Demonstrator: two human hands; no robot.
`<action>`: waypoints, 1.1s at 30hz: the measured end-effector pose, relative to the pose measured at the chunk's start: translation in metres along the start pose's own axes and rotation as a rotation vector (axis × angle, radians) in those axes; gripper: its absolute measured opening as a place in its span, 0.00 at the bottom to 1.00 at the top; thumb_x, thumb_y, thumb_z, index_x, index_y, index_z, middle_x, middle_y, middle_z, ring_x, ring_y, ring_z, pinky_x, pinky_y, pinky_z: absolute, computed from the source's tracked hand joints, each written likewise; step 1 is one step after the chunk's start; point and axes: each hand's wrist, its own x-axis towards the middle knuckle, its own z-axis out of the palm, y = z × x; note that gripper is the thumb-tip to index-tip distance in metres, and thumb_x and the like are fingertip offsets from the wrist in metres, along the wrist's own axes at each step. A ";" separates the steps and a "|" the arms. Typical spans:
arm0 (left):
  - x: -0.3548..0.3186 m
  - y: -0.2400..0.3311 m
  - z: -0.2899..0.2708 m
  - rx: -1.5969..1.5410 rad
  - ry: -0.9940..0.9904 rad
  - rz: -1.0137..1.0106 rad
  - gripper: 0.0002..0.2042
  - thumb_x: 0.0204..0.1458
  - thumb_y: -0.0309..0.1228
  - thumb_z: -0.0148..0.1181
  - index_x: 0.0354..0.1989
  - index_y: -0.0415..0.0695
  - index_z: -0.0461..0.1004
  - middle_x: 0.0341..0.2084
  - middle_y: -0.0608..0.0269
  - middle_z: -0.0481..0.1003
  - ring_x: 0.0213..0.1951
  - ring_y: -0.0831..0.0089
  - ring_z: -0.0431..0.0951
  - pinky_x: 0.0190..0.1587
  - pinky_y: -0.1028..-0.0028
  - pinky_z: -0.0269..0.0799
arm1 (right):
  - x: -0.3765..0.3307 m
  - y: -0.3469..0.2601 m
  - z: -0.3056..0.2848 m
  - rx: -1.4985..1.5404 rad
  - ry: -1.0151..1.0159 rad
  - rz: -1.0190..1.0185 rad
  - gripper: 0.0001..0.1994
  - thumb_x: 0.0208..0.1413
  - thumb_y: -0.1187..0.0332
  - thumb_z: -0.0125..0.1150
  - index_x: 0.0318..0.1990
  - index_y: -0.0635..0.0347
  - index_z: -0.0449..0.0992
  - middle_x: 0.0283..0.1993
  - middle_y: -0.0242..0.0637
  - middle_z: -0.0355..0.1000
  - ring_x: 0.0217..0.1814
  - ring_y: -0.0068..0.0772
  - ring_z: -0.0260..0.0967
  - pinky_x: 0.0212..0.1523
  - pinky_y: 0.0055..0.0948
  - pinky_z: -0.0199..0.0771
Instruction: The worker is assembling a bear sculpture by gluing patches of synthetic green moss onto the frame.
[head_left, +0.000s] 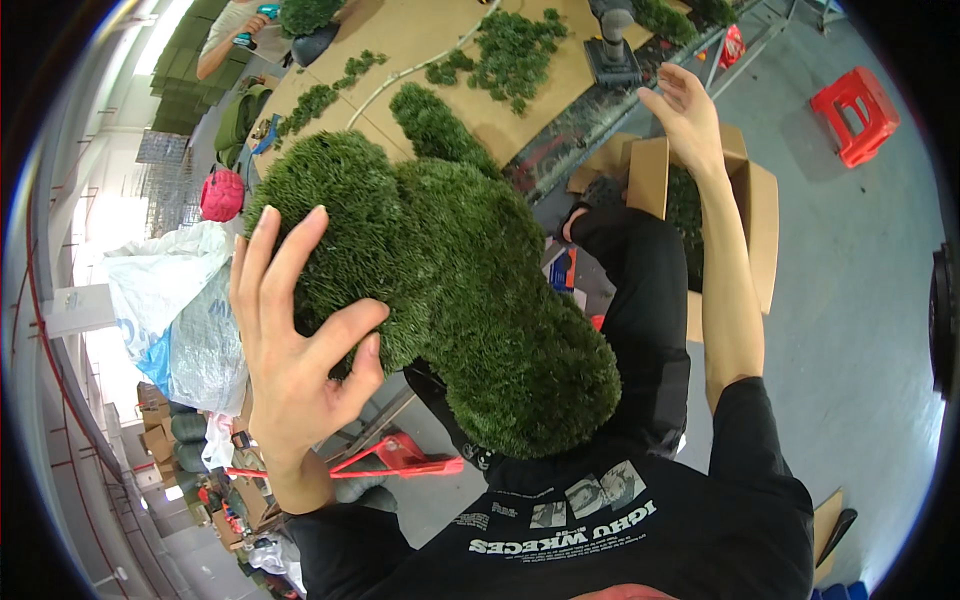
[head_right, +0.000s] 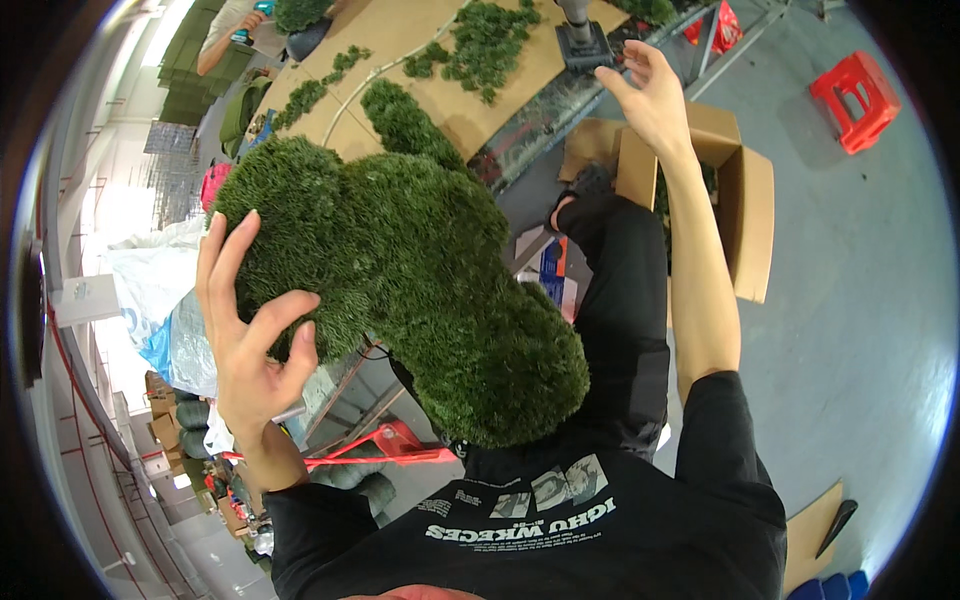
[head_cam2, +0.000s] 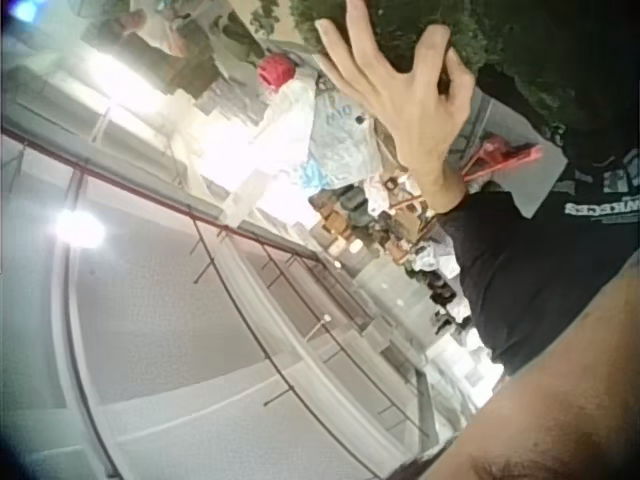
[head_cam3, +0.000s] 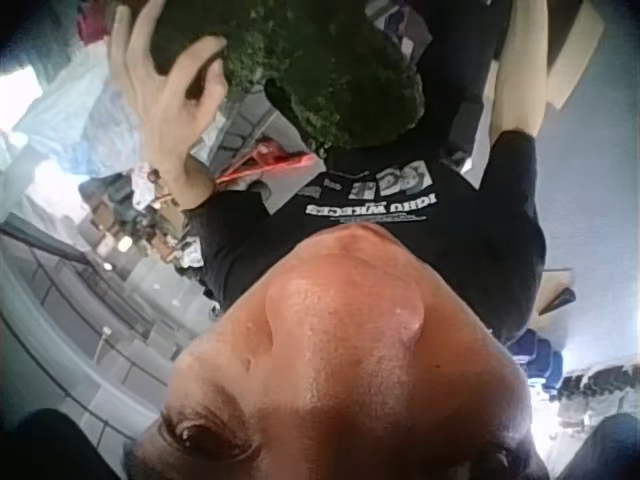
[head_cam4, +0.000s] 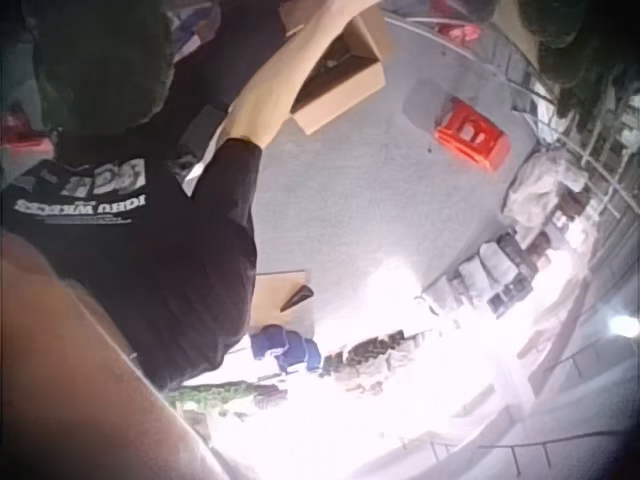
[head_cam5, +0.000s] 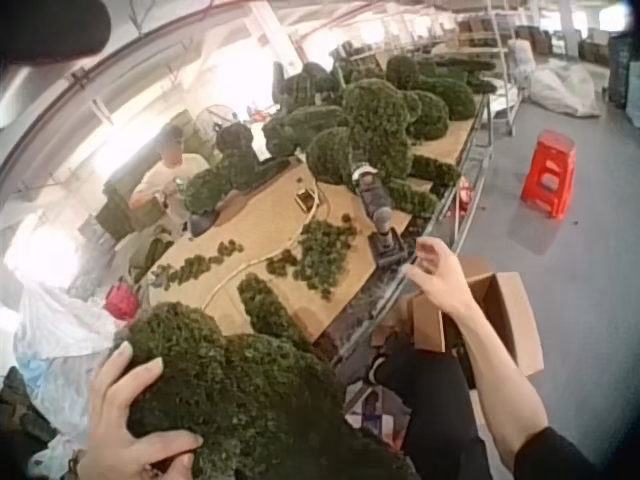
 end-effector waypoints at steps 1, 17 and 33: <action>-0.003 0.001 -0.008 0.013 -0.023 -0.026 0.11 0.38 0.29 0.68 0.34 0.53 0.83 0.68 0.46 0.66 0.72 0.38 0.58 0.72 0.38 0.49 | 0.016 0.002 0.015 -0.106 -0.050 -0.054 0.35 0.58 0.60 0.73 0.67 0.71 0.66 0.67 0.52 0.70 0.72 0.43 0.66 0.71 0.38 0.64; 0.002 -0.008 -0.008 0.000 -0.070 -0.050 0.13 0.40 0.30 0.66 0.37 0.51 0.85 0.68 0.44 0.67 0.72 0.38 0.58 0.73 0.47 0.52 | 0.069 0.009 0.058 0.713 -0.227 0.088 0.14 0.62 0.76 0.63 0.54 0.68 0.74 0.27 0.31 0.65 0.28 0.23 0.62 0.33 0.29 0.67; 0.003 -0.027 0.002 -0.022 -0.009 0.037 0.14 0.41 0.31 0.69 0.40 0.51 0.85 0.68 0.42 0.66 0.73 0.38 0.57 0.71 0.44 0.53 | -0.271 -0.136 -0.072 0.678 -0.394 0.979 0.33 0.51 0.65 0.67 0.60 0.80 0.65 0.30 0.33 0.68 0.32 0.33 0.69 0.51 0.35 0.70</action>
